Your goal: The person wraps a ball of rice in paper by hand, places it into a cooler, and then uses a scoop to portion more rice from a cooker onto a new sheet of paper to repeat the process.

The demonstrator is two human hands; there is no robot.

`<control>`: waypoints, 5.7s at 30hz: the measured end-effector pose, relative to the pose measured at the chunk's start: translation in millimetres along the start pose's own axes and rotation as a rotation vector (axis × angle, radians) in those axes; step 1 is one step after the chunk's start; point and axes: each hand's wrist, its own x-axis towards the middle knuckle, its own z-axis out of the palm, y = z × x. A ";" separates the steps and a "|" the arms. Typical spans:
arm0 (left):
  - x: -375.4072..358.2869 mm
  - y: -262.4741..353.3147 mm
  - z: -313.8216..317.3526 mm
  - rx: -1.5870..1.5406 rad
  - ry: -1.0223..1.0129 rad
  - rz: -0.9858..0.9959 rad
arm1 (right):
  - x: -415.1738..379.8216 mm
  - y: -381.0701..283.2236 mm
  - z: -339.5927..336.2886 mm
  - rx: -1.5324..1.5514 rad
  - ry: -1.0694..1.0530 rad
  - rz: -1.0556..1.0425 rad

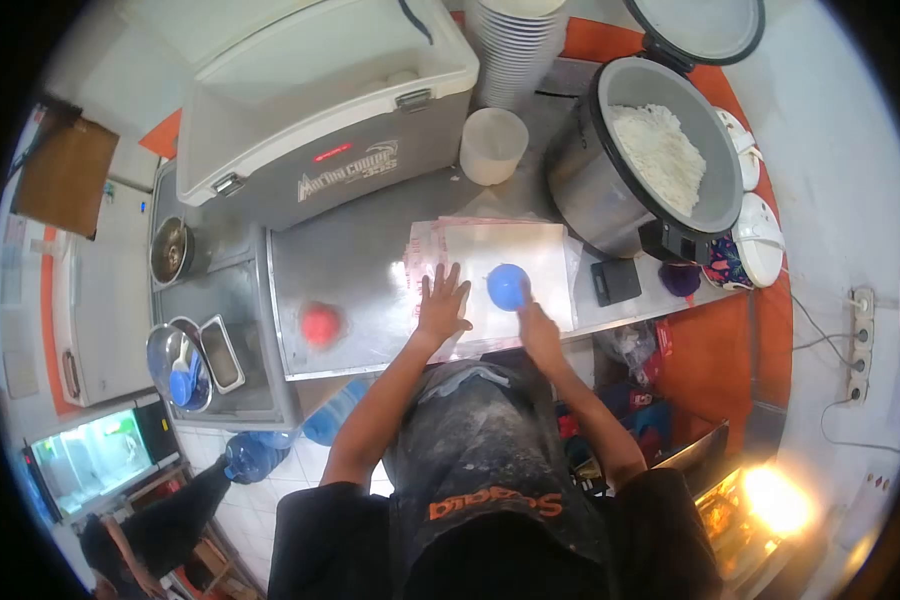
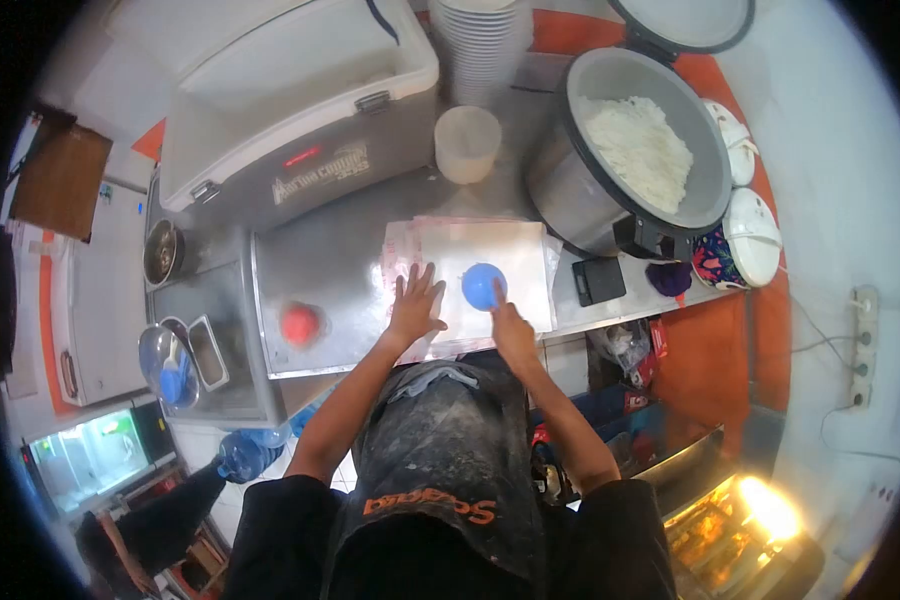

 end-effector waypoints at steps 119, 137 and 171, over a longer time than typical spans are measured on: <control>-58.4 65.9 65.2 0.072 0.023 -0.028 | 39.2 146.4 -45.6 0.113 -0.632 -0.635; 32.6 63.4 -5.0 -0.306 -0.474 0.462 | 38.2 143.7 -2.7 0.172 -0.078 -0.325; 17.9 3.3 27.5 -0.557 -0.398 0.172 | 10.1 118.2 -41.8 0.370 -0.285 -0.228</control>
